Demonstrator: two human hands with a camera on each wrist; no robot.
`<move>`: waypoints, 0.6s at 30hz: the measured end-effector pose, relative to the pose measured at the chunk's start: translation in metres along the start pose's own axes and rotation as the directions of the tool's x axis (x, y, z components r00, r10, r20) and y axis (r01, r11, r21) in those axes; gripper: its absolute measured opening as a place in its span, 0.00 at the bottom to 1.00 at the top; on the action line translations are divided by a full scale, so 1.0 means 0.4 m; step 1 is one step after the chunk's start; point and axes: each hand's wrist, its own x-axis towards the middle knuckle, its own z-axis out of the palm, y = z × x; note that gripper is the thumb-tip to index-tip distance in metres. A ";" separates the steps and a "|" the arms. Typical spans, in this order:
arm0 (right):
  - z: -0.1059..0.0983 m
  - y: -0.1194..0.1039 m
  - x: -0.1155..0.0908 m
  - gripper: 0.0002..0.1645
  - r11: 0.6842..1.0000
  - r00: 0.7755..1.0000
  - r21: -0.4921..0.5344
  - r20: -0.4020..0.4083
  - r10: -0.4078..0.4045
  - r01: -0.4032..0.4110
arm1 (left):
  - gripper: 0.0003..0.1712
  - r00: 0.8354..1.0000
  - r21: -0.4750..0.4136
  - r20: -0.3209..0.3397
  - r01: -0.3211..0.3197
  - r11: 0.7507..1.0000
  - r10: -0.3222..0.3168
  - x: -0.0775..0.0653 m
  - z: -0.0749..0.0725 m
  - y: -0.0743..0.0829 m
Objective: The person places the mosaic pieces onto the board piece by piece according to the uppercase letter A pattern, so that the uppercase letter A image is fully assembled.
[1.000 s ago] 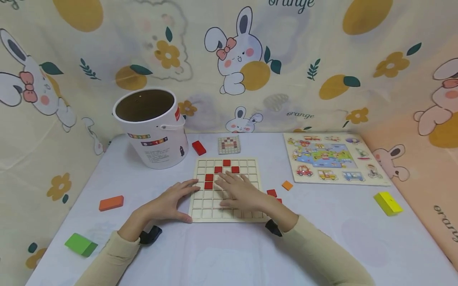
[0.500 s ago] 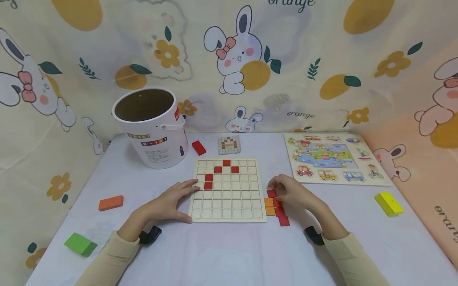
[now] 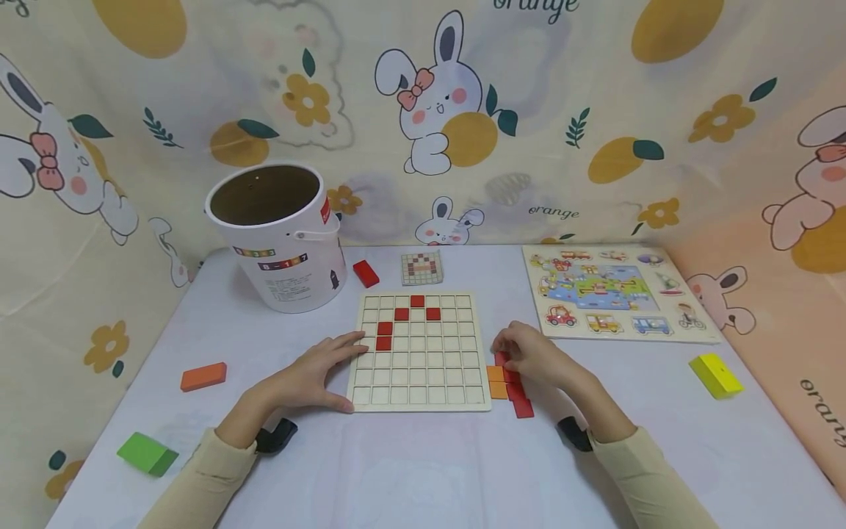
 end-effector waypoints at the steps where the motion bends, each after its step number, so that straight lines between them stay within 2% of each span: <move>1: 0.001 0.000 0.000 0.13 1.000 1.000 -0.004 -0.004 0.004 -0.004 | 0.56 1.000 0.002 0.000 -0.003 1.000 0.003 0.000 0.000 0.000; 10: -0.015 -0.014 0.009 0.13 1.000 1.000 0.001 0.001 -0.004 0.004 | 0.57 1.000 -0.008 0.004 -0.025 1.000 0.025 0.002 0.002 0.004; 14: -0.013 -0.049 0.054 0.11 0.997 0.998 0.043 0.010 -0.066 0.066 | 0.56 1.000 -0.001 -0.002 -0.031 1.000 0.031 0.002 -0.001 0.001; 18: 0.024 -0.099 0.129 0.09 0.979 0.989 0.163 0.061 -0.136 0.125 | 0.56 0.999 0.004 -0.009 -0.043 0.999 0.043 0.001 0.000 -0.004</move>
